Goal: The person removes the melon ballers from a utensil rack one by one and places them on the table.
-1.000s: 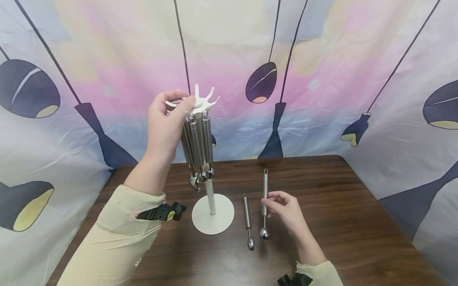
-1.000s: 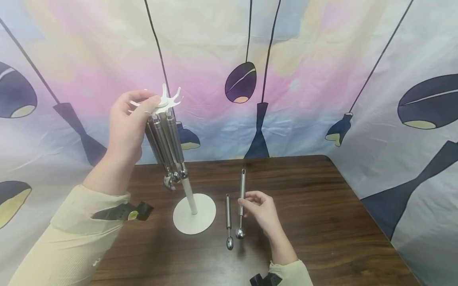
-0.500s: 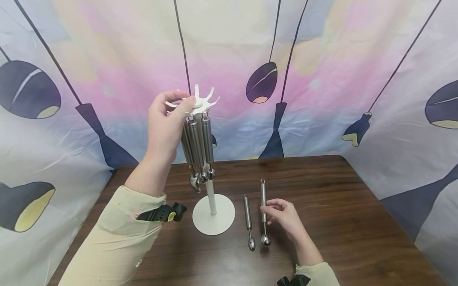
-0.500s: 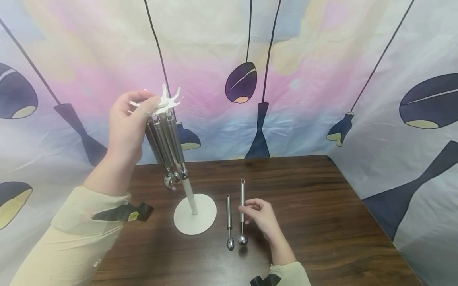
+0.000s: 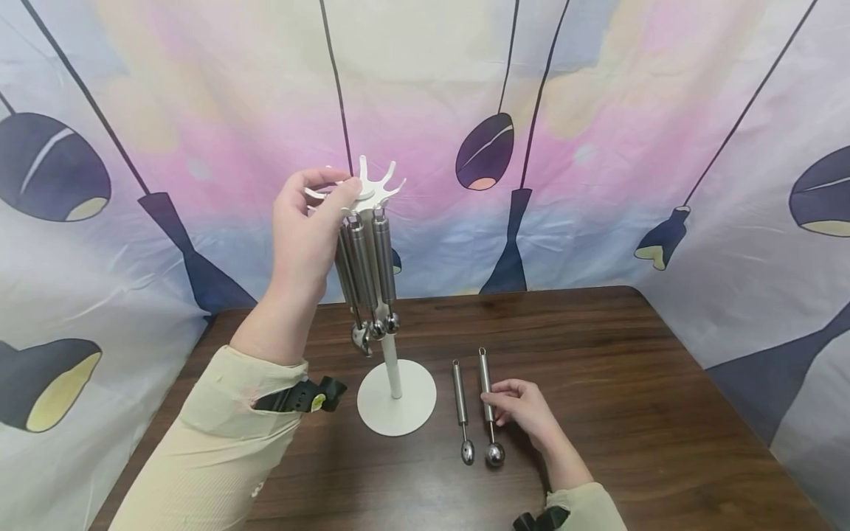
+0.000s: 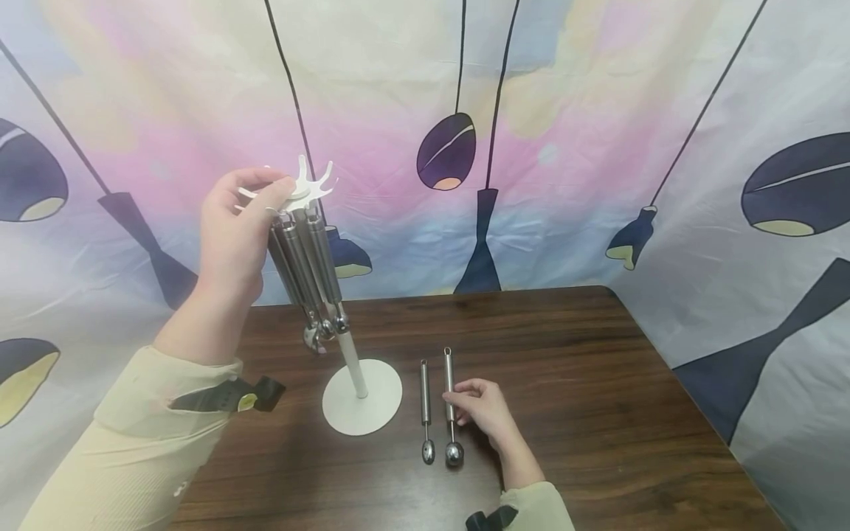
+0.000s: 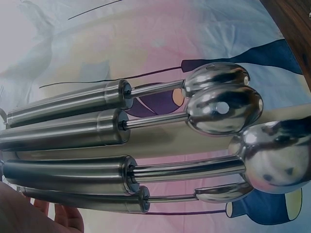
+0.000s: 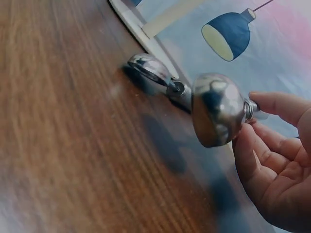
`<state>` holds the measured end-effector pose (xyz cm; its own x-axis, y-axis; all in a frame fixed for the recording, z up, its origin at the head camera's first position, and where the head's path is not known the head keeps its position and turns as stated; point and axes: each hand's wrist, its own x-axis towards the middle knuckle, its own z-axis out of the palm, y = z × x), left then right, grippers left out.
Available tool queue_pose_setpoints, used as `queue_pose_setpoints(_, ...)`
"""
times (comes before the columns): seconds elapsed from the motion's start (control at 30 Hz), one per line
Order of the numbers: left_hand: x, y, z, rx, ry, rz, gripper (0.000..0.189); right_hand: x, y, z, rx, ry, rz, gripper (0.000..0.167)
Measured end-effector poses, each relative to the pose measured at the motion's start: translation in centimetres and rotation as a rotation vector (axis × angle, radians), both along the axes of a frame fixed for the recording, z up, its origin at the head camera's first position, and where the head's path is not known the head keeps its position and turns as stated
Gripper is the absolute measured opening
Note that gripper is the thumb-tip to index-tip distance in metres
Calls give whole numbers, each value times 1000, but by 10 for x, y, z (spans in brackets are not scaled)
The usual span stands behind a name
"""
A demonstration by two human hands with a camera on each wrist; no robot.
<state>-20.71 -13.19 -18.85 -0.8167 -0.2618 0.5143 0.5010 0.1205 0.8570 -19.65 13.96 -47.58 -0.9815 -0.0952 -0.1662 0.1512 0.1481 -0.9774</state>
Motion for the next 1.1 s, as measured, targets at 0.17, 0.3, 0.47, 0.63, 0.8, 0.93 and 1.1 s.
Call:
queue_pose_setpoints(0.17,1,0,0,2,-1,-2,8,-2,-1,-7,51,-9,-30,34)
queue_pose_setpoints(0.3,1,1,0,4,0,-5,9,-4,-3,-12,85,-6,-36,32)
queue_pose_setpoints(0.47,1,0,0,6,-3,-4,9,-5,-7,-13,122,10,-32,31)
queue_pose_setpoints(0.63,2,0,0,1,-1,4,8,-6,-13,-12,200,39,-34,26)
queue_pose_setpoints(0.8,1,0,0,-3,4,5,8,-7,-18,-10,316,56,-62,22)
queue_pose_setpoints(0.93,1,0,1,-5,3,4,9,-7,-20,-9,387,65,-65,21)
queue_pose_setpoints(1.1,1,1,1,-4,-2,4,9,-7,-21,-9,409,72,-69,22)
